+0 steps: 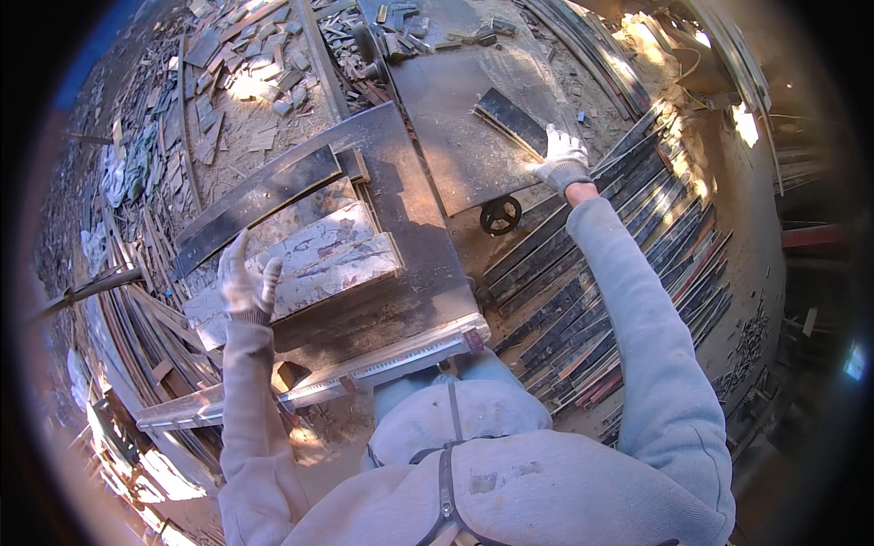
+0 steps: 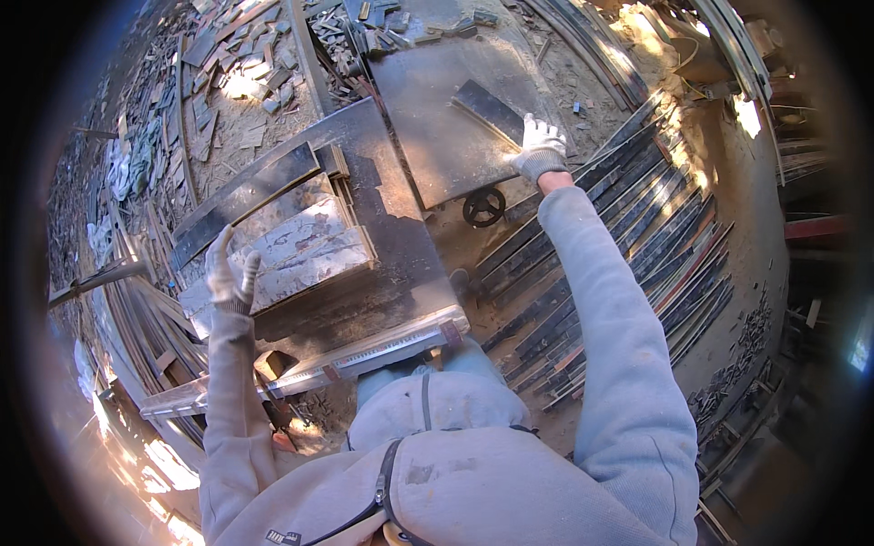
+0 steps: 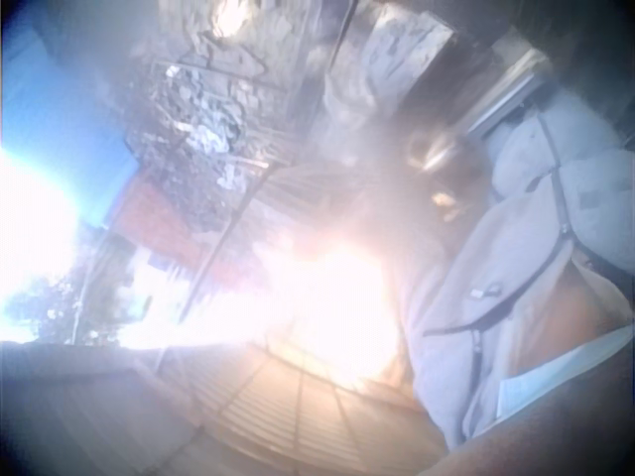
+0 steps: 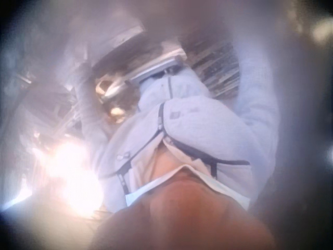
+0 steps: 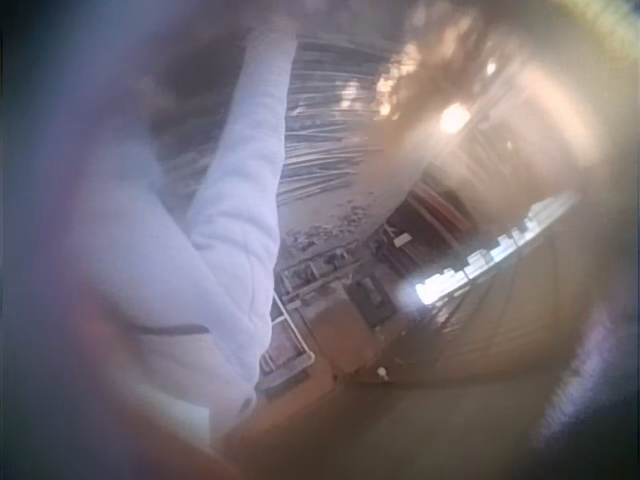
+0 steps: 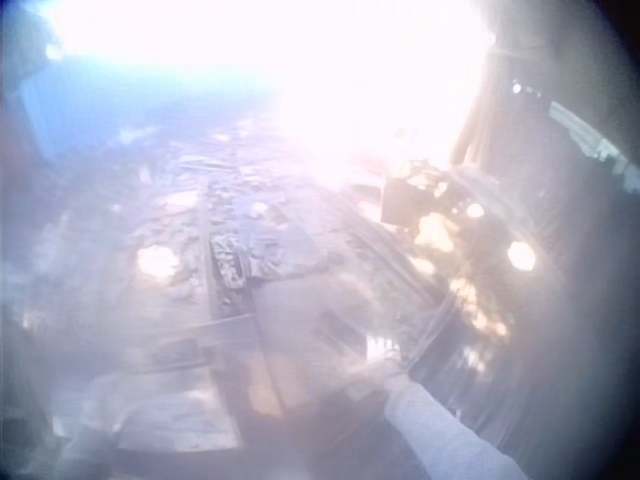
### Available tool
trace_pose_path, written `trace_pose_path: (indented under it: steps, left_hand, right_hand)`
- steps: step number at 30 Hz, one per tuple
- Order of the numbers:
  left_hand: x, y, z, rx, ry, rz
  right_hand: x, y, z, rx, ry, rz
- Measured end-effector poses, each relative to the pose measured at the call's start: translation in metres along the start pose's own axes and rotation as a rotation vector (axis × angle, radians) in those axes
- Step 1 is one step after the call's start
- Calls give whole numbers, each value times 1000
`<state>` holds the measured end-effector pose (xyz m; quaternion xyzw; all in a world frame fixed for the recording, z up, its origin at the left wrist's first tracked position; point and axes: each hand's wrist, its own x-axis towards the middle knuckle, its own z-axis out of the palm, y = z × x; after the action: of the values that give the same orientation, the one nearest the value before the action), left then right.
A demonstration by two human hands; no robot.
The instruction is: The person repeatedly positions wooden planks on a table saw, cuts them, and stacks the resulting pieces. They also sort through a pile of offcuts on the floor and place selected pieces back on the saw for further cutting.
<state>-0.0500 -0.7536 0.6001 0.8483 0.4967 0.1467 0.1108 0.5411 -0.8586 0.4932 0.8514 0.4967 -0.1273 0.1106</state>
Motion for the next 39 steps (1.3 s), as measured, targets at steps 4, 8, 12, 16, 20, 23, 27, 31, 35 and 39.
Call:
trace_pose_path:
  steps: [4,8,12,16,20,23,27,31,35,39]
  left_hand:
    - [-86,95,4,-377,16,-47]
    - [-156,165,34,-442,-245,-202]
    - [-191,197,61,-516,-274,-317]
    - [-206,210,81,-431,-262,-307]
    - [-215,219,96,-87,-273,-126]
    - [-217,227,107,-59,-401,-167]
    - [-206,240,127,41,-714,-138]
    - [-188,245,143,221,-805,-68]
    - [-175,245,146,197,-932,-128]
    - [-169,244,145,163,-958,-141]
  right_hand:
    - [35,32,27,67,-163,-85]
    - [22,44,18,694,-473,-107]
    - [-44,54,12,1169,-769,-93]
    - [-105,20,13,678,-631,-424]
    - [-160,-30,42,278,-399,-835]
    - [-191,-45,74,179,-282,-1030]
    - [-213,-41,104,234,-119,-1086]
    - [-222,-44,112,157,-137,-1071]
    - [-227,-31,111,302,-61,-1075]
    - [-227,13,113,123,-125,-746]
